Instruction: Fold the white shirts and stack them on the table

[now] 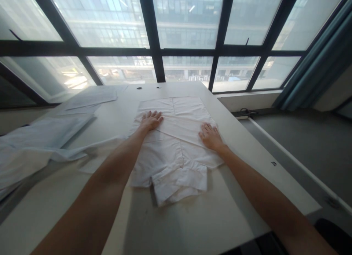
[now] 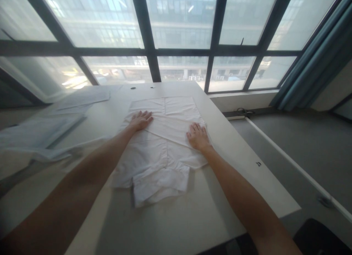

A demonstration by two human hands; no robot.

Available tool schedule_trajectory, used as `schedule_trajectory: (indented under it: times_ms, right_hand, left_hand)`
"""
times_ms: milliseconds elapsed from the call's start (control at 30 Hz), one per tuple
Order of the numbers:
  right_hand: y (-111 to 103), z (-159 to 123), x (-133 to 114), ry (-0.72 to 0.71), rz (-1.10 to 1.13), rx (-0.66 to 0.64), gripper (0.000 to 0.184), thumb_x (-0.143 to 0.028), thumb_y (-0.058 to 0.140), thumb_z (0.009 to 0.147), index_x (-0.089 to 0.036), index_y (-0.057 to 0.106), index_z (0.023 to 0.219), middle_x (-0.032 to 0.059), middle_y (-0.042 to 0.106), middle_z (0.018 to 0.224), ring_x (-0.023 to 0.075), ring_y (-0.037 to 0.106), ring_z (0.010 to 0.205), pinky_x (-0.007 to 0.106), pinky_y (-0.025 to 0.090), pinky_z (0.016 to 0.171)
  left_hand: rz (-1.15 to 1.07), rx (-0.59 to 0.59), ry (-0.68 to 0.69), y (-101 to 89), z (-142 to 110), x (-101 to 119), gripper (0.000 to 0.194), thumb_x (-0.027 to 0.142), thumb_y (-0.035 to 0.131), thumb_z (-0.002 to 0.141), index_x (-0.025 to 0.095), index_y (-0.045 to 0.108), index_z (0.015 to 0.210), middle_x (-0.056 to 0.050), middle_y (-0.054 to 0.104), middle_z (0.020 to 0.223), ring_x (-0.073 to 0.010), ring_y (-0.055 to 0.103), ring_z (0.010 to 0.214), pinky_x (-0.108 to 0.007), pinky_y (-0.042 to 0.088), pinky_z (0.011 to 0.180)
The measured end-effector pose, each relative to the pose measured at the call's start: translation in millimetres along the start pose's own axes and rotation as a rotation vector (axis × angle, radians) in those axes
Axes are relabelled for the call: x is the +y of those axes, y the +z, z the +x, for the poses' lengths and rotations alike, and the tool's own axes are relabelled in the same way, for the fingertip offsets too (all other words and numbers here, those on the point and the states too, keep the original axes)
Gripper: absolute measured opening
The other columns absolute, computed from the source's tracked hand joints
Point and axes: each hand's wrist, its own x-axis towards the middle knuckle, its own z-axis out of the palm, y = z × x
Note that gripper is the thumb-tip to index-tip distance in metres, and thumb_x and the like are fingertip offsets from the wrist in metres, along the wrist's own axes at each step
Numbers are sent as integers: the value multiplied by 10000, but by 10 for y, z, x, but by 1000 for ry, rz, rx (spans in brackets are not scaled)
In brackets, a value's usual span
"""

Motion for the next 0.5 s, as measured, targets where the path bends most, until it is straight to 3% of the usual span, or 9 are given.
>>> schedule_trajectory:
  times_ms: [167, 400, 500]
  right_hand:
    - [-55, -22, 94, -90, 21, -41, 652, -483, 212, 1076, -125, 318, 1611, 127, 224, 1693, 254, 183, 1566, 513, 136, 1256]
    - [-64, 36, 528, 109, 29, -4, 590, -438, 227, 1084, -169, 374, 1589, 112, 263, 1684, 259, 217, 1557, 528, 197, 1239]
    - [-112, 27, 607, 122, 28, 62, 564, -399, 261, 1080, -160, 415, 1567, 142, 322, 1659, 264, 256, 1545, 518, 221, 1231]
  left_hand:
    - [-2, 12, 5, -6, -5, -14, 693, 615, 160, 1022, 313, 228, 1641, -23, 168, 1720, -347, 103, 1576, -612, 118, 1231]
    - [1, 14, 2, 26, 40, -47, 701, 625, 155, 1013, 320, 233, 1639, -10, 168, 1721, -342, 113, 1574, -603, 130, 1231]
    - [8, 27, 11, 30, 42, -47, 698, 618, 163, 1016, 309, 249, 1636, -22, 183, 1718, -349, 127, 1570, -608, 134, 1228]
